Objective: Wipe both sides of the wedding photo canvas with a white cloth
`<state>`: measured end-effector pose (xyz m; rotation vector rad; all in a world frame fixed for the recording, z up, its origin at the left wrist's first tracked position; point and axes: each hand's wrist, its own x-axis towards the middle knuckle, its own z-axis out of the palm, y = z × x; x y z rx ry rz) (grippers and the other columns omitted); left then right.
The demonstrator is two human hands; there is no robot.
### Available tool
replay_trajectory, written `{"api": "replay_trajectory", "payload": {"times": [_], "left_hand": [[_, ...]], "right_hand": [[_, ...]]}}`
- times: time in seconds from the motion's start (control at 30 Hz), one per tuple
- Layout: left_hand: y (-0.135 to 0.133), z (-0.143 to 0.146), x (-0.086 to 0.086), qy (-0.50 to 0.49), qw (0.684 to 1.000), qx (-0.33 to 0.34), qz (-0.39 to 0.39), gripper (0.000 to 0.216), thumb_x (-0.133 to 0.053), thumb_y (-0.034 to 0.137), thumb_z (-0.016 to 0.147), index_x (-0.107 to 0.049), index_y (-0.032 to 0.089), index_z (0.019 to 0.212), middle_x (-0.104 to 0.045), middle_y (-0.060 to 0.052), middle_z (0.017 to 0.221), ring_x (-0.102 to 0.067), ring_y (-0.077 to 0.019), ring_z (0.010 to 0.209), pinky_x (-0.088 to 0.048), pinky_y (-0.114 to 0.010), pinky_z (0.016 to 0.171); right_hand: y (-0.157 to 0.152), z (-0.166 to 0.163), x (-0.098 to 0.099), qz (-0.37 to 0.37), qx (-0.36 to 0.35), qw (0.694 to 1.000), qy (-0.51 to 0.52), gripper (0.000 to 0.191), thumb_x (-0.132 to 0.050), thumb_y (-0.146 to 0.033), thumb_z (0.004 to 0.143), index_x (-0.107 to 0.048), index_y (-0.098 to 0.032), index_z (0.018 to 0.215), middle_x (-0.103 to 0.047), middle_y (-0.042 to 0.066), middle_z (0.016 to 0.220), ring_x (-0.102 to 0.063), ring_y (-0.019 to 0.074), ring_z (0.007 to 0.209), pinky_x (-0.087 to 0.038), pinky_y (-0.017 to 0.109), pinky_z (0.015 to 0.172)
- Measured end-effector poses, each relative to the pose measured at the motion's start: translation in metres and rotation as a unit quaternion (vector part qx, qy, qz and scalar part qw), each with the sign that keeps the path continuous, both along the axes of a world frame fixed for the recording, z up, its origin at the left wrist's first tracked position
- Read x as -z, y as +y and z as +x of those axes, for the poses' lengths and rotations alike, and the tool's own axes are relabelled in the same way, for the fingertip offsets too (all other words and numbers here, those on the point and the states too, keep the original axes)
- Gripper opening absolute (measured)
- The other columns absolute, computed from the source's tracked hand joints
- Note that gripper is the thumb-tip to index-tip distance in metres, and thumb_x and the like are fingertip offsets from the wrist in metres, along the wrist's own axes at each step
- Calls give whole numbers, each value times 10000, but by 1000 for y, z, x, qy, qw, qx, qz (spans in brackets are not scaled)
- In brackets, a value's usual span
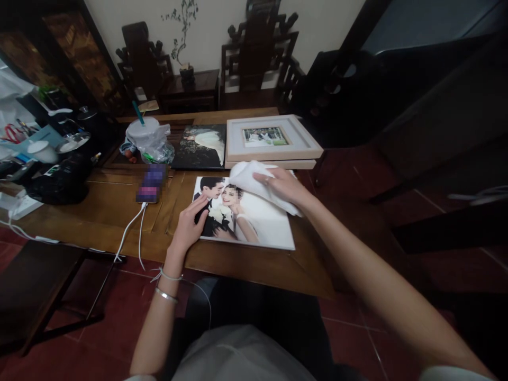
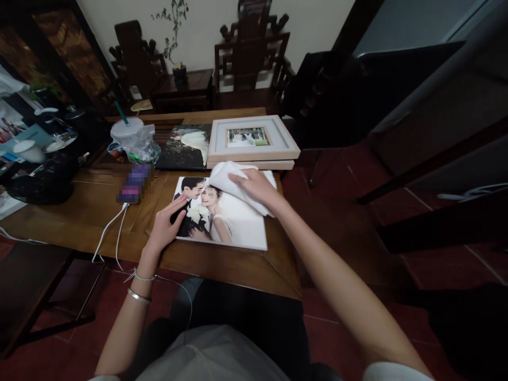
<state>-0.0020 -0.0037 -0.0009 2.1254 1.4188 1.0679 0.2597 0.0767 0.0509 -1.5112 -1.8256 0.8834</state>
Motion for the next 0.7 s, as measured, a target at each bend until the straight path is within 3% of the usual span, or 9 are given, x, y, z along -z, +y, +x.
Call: {"api": "replay_trajectory", "payload": {"times": [0.13, 0.27, 0.4, 0.5, 0.63, 0.7], "left_hand": [[-1, 1, -1, -1, 1000, 0, 1, 351, -454, 249, 925, -566, 204, 1254, -547, -79, 1353, -473, -194, 1295, -374, -469, 1106], [-1, 1, -3, 1, 1000, -1, 9, 357, -447, 239, 928, -547, 211, 1269, -501, -77, 1397, -400, -198, 1348, -343, -466, 1122], [0, 1, -2, 19, 1000, -8, 0, 372, -459, 248, 923, -537, 185, 1281, -473, -100, 1418, -375, -210, 1363, -331, -448, 1127], [1, 0, -1, 26, 1000, -14, -6, 376, -469, 261, 918, -539, 194, 1281, -486, -101, 1408, -398, -215, 1349, -337, -455, 1120], [2, -1, 0, 19, 1000, -15, -12, 374, -468, 272, 919, -544, 203, 1279, -497, -91, 1400, -407, -211, 1343, -333, -455, 1123], [2, -1, 1, 11, 1000, -10, -13, 373, -463, 276, 922, -543, 209, 1280, -501, -85, 1397, -409, -209, 1342, -334, -462, 1121]], "right_hand": [[-38, 27, 4, 16, 10, 999, -38, 396, -462, -552, 801, -564, -205, 639, -640, 40, 708, -595, 289, 794, -444, 420, 811], [-97, 31, 3, 14, -96, 994, -49, 419, -434, -568, 831, -583, -232, 630, -626, 15, 657, -598, 343, 979, -376, 522, 989], [-137, 30, -2, -33, -186, 979, -79, 393, -451, -570, 830, -665, -248, 755, -688, 54, 826, -506, 368, 1190, -414, 517, 966], [-129, 28, -8, -41, -174, 980, -84, 374, -473, -557, 819, -679, -246, 829, -698, 88, 968, -552, 351, 1122, -444, 480, 912], [-77, 24, -14, -66, -128, 988, -53, 414, -470, -559, 814, -598, -210, 632, -674, 56, 737, -617, 259, 750, -472, 404, 756], [-45, 22, -14, -89, -77, 993, -12, 378, -513, -532, 795, -603, -196, 649, -675, 53, 748, -607, 240, 710, -466, 368, 692]]}}
